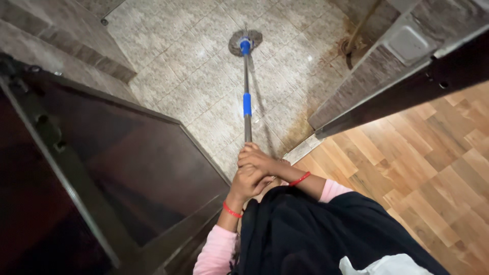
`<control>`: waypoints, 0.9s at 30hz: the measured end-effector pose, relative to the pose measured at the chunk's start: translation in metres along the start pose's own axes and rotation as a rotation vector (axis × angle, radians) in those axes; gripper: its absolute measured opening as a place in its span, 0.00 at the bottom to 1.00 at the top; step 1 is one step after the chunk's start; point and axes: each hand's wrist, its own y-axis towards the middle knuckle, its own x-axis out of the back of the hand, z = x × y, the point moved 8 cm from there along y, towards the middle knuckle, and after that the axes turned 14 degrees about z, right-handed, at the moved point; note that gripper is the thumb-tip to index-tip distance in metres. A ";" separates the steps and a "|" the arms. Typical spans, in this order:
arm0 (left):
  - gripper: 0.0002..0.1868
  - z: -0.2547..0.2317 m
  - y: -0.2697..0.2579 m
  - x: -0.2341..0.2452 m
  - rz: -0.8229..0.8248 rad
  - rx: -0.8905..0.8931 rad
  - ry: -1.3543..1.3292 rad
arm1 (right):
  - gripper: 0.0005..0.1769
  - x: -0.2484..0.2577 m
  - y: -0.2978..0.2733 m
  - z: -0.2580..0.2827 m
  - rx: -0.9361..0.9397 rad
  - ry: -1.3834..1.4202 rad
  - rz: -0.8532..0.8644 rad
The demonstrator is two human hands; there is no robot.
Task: The person mops a tiled bathroom floor and the adjacent wood-patterned floor using a string mop, moving the mop head across the wet tiles and between different areas.
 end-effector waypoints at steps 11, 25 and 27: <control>0.10 -0.190 -0.139 0.044 0.004 0.174 -0.126 | 0.24 -0.097 -0.017 0.229 0.321 0.049 0.130; 0.12 -0.315 -0.162 0.066 0.183 -0.151 -0.358 | 0.19 -0.115 -0.048 0.361 0.615 0.307 0.200; 0.11 -0.305 -0.156 0.063 0.204 -0.180 -0.380 | 0.18 -0.103 -0.047 0.356 0.633 0.300 0.157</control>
